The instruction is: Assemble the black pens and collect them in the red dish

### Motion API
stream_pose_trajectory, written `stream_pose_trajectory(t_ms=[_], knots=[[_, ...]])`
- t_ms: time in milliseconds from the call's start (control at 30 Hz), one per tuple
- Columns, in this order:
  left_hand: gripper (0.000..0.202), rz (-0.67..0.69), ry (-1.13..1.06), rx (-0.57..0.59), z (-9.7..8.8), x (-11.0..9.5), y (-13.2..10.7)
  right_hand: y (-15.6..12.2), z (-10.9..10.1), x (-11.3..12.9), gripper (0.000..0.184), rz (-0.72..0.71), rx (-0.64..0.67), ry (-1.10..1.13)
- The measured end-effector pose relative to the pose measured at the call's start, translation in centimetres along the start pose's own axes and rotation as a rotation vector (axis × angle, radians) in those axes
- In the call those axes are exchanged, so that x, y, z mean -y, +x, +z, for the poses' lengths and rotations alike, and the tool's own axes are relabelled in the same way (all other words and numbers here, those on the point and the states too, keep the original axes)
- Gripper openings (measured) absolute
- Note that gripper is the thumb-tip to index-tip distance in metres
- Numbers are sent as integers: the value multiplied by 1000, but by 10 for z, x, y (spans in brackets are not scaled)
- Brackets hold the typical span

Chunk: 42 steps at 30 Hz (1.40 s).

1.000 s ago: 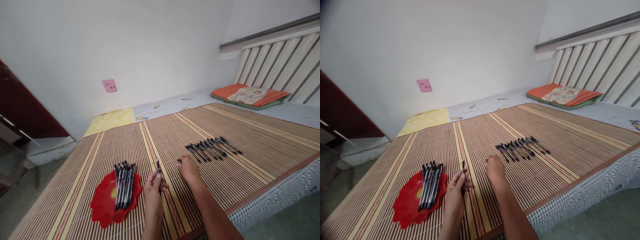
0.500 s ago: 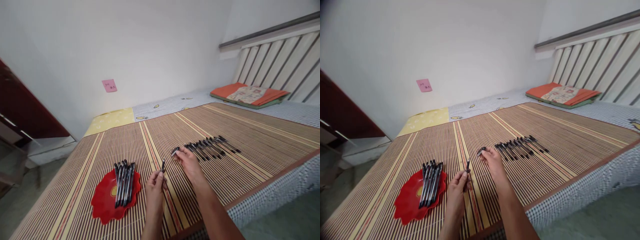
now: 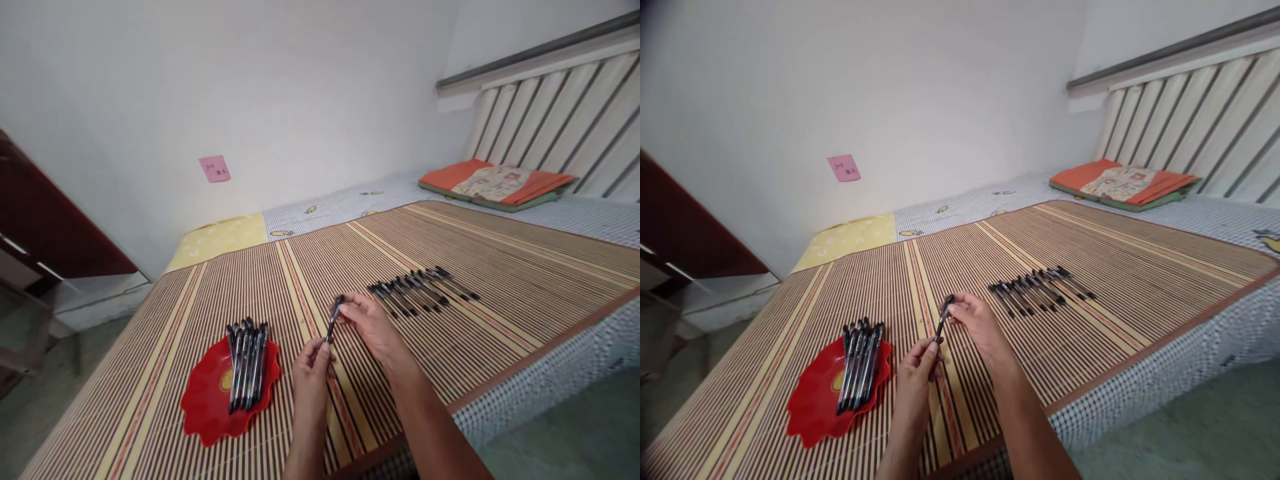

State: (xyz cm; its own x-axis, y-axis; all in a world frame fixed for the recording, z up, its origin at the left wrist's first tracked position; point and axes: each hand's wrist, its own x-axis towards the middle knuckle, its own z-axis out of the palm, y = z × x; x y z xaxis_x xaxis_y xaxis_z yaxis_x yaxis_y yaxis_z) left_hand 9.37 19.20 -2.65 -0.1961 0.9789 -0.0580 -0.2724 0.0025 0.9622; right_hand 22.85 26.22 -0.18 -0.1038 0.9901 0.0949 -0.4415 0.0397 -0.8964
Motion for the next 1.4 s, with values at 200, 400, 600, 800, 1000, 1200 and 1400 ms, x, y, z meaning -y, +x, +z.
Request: stream_pose_trajectory(t_ms=[200,400,600,800,1000,1200,1400], knots=[[34,-33,-19,-7,1,-3,-2,-3,0,5,27,50,23,-84],[41,-11,-99,-39,3,-5,-4,-8,5,8,22,104,128,-181],[41,-1,-107,-68,1,4,-8,-8,7,0,24,124,176,-185],[32,5,-106,-58,0,10,-6,-6,6,-13,27,147,212,-285],[24,90,-57,-95,3,6,-5,-4,5,-17,35,145,204,-307],[25,304,278,-318,-23,-29,-14,-3,3,-15,30,157,177,-410],[36,162,376,-498,-96,-58,0,-3,2,-15,25,143,149,-431]])
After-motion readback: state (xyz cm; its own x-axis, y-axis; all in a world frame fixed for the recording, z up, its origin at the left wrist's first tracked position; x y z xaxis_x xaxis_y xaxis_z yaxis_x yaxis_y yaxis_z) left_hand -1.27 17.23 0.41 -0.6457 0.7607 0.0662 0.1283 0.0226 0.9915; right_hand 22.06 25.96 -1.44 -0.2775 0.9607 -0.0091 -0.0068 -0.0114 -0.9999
